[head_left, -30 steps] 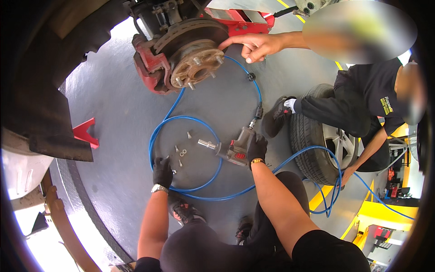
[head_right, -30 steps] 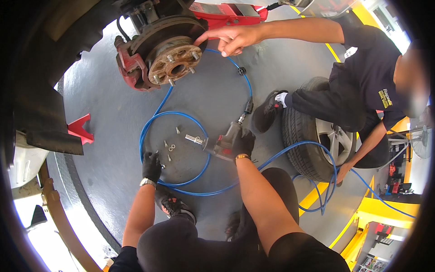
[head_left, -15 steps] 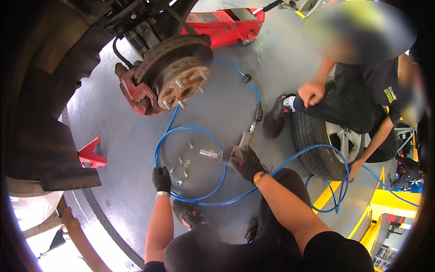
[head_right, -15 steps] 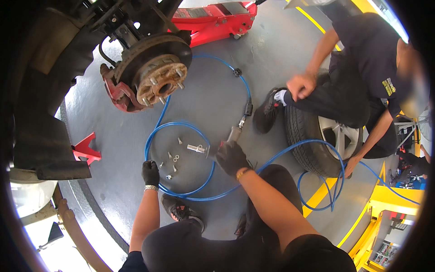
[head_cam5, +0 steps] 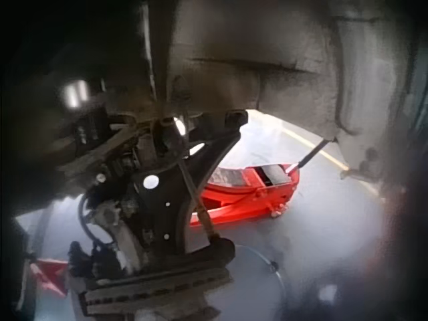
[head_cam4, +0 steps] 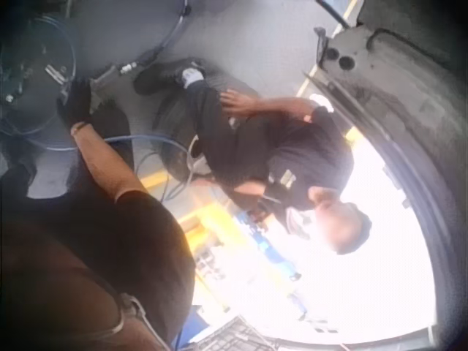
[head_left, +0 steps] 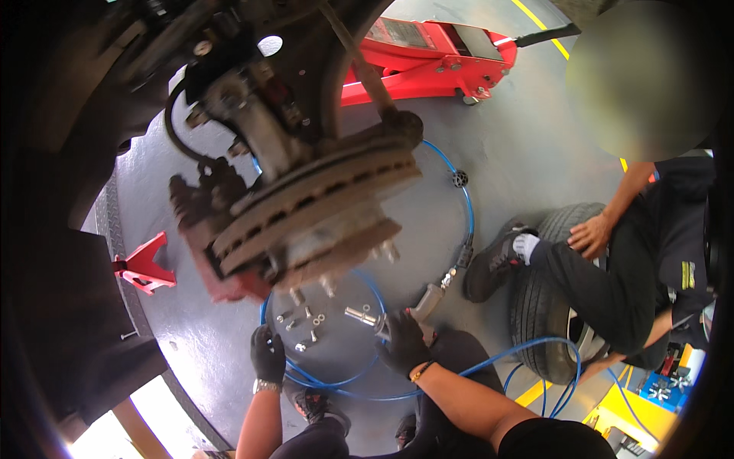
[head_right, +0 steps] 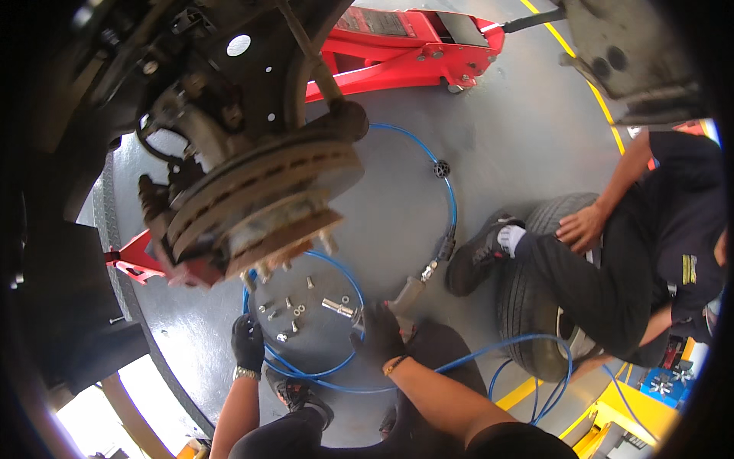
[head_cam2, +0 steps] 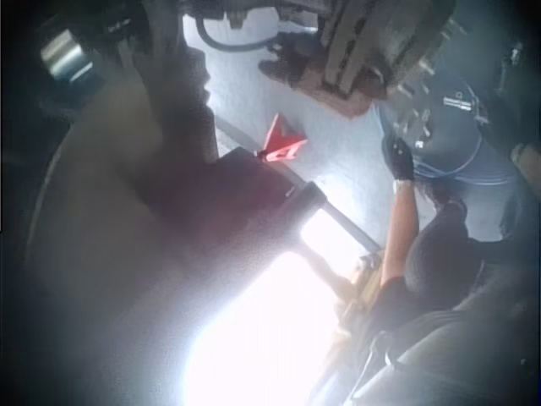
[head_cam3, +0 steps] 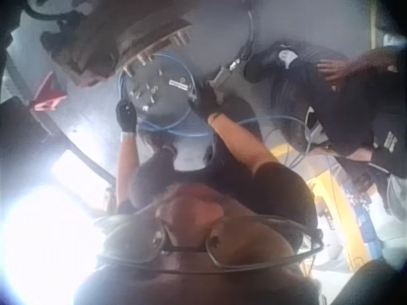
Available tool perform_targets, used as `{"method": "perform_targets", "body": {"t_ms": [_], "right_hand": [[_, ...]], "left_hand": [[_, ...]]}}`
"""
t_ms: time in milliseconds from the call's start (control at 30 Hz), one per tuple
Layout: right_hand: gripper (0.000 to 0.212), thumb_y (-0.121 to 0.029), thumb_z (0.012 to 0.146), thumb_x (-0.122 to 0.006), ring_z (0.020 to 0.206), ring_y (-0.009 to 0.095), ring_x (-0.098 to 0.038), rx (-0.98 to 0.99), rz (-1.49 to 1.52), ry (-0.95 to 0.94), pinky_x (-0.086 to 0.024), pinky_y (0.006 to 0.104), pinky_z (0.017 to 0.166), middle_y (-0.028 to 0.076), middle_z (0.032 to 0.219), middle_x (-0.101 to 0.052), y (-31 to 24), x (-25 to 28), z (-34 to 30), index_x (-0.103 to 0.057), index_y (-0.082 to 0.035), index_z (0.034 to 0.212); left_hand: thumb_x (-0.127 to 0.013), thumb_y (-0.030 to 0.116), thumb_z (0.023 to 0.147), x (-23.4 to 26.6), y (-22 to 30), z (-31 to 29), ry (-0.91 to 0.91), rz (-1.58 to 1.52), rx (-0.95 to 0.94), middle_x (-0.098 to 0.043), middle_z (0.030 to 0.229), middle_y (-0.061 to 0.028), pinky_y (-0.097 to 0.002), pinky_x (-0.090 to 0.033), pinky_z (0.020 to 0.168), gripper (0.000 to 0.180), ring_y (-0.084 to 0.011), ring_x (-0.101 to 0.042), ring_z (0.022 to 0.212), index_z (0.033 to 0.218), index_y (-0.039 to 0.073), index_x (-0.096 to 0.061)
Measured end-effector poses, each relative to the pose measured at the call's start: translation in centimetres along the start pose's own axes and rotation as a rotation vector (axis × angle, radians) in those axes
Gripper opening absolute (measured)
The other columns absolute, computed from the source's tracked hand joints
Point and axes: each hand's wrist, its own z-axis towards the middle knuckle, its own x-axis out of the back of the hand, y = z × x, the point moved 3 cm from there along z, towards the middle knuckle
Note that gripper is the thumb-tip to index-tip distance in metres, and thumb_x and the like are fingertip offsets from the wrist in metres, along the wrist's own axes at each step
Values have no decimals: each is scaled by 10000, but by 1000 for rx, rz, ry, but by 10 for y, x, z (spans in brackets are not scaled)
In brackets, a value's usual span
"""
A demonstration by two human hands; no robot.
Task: The person uses a pneumatic impact wrench to remove lug nuts from a wheel hub, then uses a hammer to tap and loosen the brake rotor. The rotor is partially dislodged but not fully removed by the end of the clip.
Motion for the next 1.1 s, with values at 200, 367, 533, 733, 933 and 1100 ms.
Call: {"method": "perform_targets", "body": {"t_ms": [200,367,533,733,933,1100], "right_hand": [[653,-337,783,-741,1203,432,-506,-42,-11,-84,-357,559,1101,237,1218,-546,5,-5,14,-507,-8,1296],[771,-350,816,-703,1360,479,-399,-23,-93,-111,-268,606,1165,274,1426,-458,19,-26,0,-421,20,1431],[827,-362,827,-673,1375,538,-353,17,-85,-179,-239,626,1170,347,1477,-387,24,-43,-9,-360,42,1477],[863,-356,819,-642,1391,552,-326,-66,-194,-196,-221,631,1177,368,1503,-355,34,-51,-15,-323,72,1498],[860,-293,758,-668,1374,481,-381,-25,-79,-110,-238,616,1173,305,1444,-435,22,-36,-7,-354,38,1488],[808,-183,762,-655,1280,489,-449,-70,127,-22,-265,612,1150,286,1327,-511,18,-25,5,-353,44,1476]], "left_hand": [[-724,17,814,66,117,21,8,191,-359,-625,1202,-203,-440,-551,853,441,-356,-640,1036,1233,35,-589],[-804,238,702,127,232,64,65,335,-728,-664,936,-87,-379,-486,653,225,-278,-621,737,858,132,-680],[-843,260,692,140,266,87,129,331,-736,-593,1111,-114,-427,-448,798,421,-314,-568,929,1033,153,-620],[-890,285,680,103,238,104,33,98,-620,-507,1322,-147,-485,-402,972,668,-357,-503,1158,1245,179,-548],[-936,311,668,89,229,108,-101,-153,-477,-422,1532,-179,-543,-356,1147,918,-399,-439,1387,1456,205,-476],[-967,322,537,101,280,105,438,168,-704,-279,1535,-325,-620,-347,1127,816,-560,-348,1388,1265,200,-619]]}}
